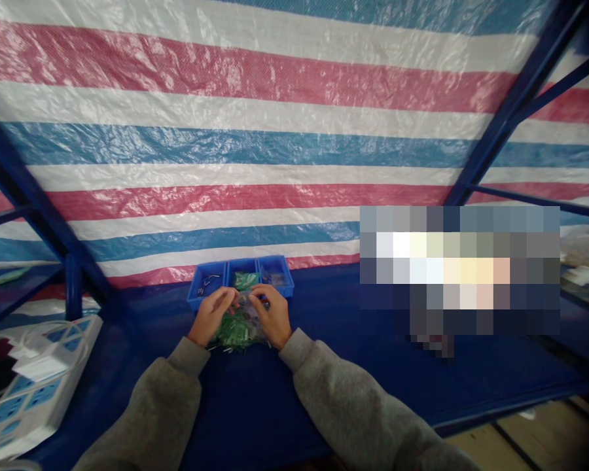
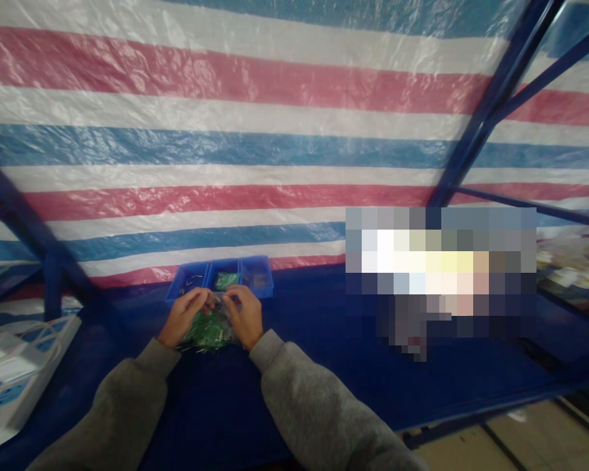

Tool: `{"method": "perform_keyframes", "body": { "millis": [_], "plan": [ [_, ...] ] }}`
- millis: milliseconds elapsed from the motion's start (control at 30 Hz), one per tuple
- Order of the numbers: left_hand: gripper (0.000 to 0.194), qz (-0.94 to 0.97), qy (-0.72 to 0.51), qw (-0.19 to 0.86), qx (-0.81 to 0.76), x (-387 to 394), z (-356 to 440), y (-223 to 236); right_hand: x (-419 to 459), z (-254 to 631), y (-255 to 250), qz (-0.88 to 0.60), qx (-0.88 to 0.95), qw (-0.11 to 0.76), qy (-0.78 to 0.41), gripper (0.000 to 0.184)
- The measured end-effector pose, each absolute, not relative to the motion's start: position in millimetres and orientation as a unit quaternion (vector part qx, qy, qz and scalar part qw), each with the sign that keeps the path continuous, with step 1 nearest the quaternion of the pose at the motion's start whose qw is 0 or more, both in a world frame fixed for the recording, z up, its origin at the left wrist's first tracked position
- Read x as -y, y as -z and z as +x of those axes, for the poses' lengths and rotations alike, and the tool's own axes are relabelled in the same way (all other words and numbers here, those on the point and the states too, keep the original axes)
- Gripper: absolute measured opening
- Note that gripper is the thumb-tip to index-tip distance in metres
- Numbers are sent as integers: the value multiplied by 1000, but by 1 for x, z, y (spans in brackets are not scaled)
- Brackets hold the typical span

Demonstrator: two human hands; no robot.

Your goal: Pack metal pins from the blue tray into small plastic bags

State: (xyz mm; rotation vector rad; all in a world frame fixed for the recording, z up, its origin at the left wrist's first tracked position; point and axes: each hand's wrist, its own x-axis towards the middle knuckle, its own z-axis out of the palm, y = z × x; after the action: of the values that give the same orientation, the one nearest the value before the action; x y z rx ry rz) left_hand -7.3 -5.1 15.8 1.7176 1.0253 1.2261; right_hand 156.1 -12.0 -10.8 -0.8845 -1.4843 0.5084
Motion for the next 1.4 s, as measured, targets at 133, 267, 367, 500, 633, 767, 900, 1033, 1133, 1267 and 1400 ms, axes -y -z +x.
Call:
{"method": "perform_keyframes", "body": {
  "millis": [133,267,367,500,633,767,900,1033,1133,1267,1400],
  "plan": [
    [27,686,-477,366,-410,5,-8,-13,11,156,13,-412,641,607,-227,18],
    [27,674,-464,393,-419,5,-7,-12,12,155,15,-401,632,611,-257,16],
    [37,660,-481,410,-407,7,-5,-16,13,155,15,-385,628,615,-282,24],
    [40,637,-504,429,-395,9,-4,-21,13,156,14,-362,667,606,-238,25],
    [41,632,-504,447,-384,11,-3,-23,12,156,14,-353,679,606,-217,24],
    [42,638,-497,448,-380,12,-4,-23,10,156,16,-372,671,603,-219,17],
    [38,651,-486,437,-385,10,-5,-20,9,156,17,-386,663,605,-213,15],
    [24,681,-486,357,-416,5,-7,-14,9,156,18,-389,670,592,-223,16],
    [19,696,-508,293,-415,3,-7,-12,10,155,17,-381,683,580,-229,17],
    [23,672,-496,352,-423,4,-6,-13,13,155,13,-380,680,587,-221,21],
    [30,642,-507,394,-419,6,-7,-17,14,156,11,-372,676,597,-220,29]
  ]
}}
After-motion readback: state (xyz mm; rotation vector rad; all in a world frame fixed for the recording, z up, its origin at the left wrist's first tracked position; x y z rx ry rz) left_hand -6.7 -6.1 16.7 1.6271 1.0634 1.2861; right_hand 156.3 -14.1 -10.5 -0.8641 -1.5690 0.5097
